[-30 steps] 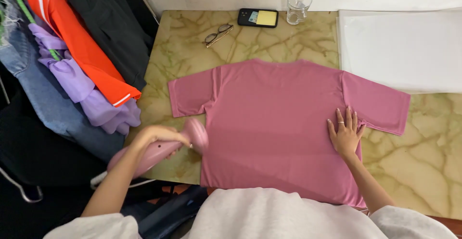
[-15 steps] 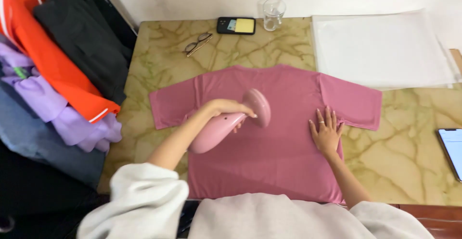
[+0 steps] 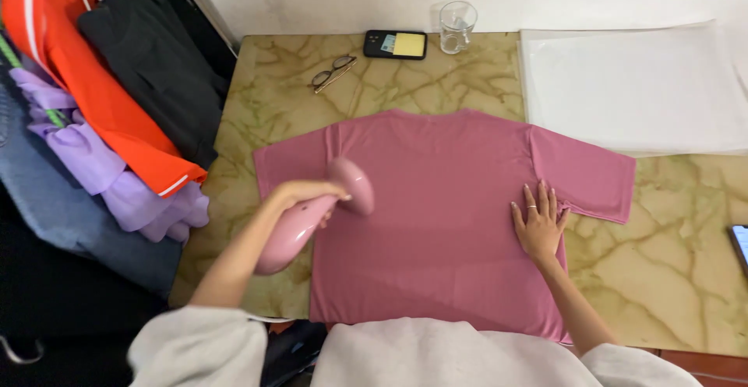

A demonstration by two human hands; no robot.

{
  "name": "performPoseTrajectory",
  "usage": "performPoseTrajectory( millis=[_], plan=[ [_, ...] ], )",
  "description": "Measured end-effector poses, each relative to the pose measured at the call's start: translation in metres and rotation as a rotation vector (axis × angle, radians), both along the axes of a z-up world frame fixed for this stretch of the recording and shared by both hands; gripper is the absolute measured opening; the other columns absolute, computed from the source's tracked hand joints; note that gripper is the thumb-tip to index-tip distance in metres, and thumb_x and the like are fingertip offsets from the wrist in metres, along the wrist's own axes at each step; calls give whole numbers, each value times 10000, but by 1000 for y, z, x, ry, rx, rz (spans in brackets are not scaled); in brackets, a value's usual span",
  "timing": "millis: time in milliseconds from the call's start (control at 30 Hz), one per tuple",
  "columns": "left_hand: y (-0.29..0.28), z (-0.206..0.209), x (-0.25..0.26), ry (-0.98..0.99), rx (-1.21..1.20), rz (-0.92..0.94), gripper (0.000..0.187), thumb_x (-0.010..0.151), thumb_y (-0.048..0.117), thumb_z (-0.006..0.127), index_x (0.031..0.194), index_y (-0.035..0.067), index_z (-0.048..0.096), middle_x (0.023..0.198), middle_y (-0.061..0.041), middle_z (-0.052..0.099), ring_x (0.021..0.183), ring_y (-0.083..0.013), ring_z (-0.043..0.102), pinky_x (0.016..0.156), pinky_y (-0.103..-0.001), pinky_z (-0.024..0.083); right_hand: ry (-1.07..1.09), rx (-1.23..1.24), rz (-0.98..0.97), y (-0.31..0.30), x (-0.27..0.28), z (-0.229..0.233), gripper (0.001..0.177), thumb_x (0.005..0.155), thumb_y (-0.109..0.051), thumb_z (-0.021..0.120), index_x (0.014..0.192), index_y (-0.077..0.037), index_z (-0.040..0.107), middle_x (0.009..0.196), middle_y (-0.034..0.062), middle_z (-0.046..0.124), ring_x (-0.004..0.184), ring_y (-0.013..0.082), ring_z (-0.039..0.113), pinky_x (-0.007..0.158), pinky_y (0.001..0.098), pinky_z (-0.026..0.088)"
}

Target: Using a handheld steamer to remove wrinkles from a pink t-shirt and then folding it on a table.

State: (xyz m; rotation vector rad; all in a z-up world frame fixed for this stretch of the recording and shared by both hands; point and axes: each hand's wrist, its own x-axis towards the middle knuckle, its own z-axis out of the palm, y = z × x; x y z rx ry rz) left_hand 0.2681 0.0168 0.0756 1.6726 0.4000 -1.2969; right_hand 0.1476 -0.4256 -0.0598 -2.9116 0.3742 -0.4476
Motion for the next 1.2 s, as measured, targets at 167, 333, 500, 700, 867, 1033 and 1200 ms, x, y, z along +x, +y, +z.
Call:
performPoseTrajectory(
  millis=[167, 333, 500, 700, 867, 1033, 1200],
  plan=[
    [51, 22, -34, -55, 166, 158, 371, 627, 266, 741, 764, -28, 562, 607, -172, 556, 501, -302, 587, 468, -434, 530, 2, 22, -6, 1, 1, -1, 458, 911, -431, 369, 1332, -252, 383, 1433, 51, 302, 1336, 238, 231, 1029, 589, 154],
    [53, 45, -41, -96, 290, 121, 397, 615, 281, 744, 730, -65, 588, 574, -222, 576, 469, -340, 603, 466, -437, 529, 7, 25, -23, -1, 2, -3, 446, 917, -431, 359, 1329, -262, 385, 1441, 34, 294, 1339, 235, 227, 1035, 582, 139],
    [9, 63, -24, -177, 119, -48, 577, 590, 304, 775, 948, -79, 534, 636, -259, 580, 518, -367, 615, 473, -466, 523, 56, 27, -28, -2, 2, -3, 473, 908, -471, 328, 1336, -272, 353, 1444, 21, 259, 1344, 194, 196, 1046, 557, 130],
    [-90, 67, 10, -13, -60, 9, 484, 686, 334, 699, 918, -56, 530, 805, -245, 598, 741, -373, 629, 645, -432, 524, 33, 13, -25, 1, 1, 1, 474, 895, -456, 361, 1329, -268, 373, 1426, 41, 298, 1341, 217, 214, 1038, 567, 153],
    [-153, 15, 33, 13, -157, 34, 698, 658, 356, 729, 1120, -49, 399, 906, -264, 594, 761, -388, 625, 643, -458, 534, 20, -6, -39, 4, 1, 7, 469, 888, -445, 377, 1322, -266, 380, 1424, 37, 300, 1331, 220, 234, 1029, 566, 182],
    [-171, 4, 19, -87, -294, 208, 773, 674, 309, 723, 1189, -85, 303, 895, -348, 569, 653, -433, 615, 561, -486, 533, 66, -4, -57, 5, 1, 11, 468, 889, -458, 361, 1325, -287, 366, 1424, 21, 291, 1337, 200, 218, 1038, 550, 172],
    [-166, -4, 25, -208, -329, 374, 726, 641, 341, 747, 1091, -99, 384, 818, -345, 583, 570, -401, 626, 481, -462, 537, 81, 8, -53, 5, 2, 11, 478, 882, -465, 361, 1329, -297, 347, 1427, 13, 276, 1339, 197, 205, 1037, 549, 174]
  ],
)
